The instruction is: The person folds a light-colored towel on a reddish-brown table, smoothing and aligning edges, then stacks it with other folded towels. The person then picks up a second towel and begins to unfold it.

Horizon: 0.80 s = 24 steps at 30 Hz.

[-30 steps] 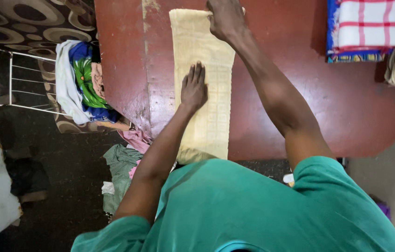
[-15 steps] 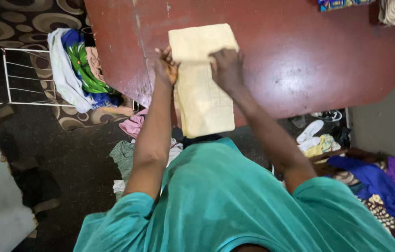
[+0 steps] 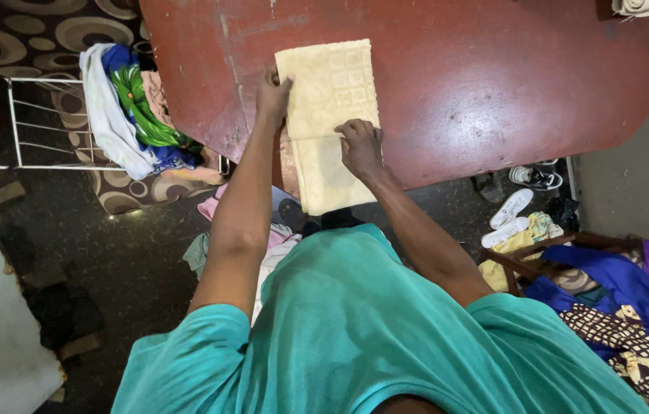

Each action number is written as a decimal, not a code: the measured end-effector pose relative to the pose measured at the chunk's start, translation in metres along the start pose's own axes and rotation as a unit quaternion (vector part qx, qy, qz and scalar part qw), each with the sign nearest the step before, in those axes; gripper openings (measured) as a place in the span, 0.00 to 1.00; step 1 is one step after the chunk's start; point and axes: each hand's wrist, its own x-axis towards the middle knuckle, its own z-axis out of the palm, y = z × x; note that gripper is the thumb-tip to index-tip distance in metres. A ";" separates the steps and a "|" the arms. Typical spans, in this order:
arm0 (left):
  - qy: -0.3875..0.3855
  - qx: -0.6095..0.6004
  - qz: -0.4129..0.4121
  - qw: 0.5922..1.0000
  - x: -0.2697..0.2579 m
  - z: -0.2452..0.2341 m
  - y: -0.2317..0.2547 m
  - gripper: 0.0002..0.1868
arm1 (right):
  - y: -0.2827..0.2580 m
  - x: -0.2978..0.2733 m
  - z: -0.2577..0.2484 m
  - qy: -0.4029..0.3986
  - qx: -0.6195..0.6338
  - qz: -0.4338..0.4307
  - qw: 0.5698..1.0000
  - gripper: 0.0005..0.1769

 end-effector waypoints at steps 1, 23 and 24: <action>0.014 0.067 0.014 0.998 -0.008 0.001 0.004 0.17 | 0.004 0.000 0.001 0.019 0.004 0.012 1.000 0.16; 0.052 0.333 0.132 0.932 -0.146 -0.002 0.054 0.26 | 0.063 -0.005 -0.011 0.108 0.102 0.263 0.953 0.19; 0.044 0.370 0.178 0.911 -0.147 -0.002 0.053 0.29 | 0.060 -0.003 -0.012 0.122 0.013 0.165 0.979 0.22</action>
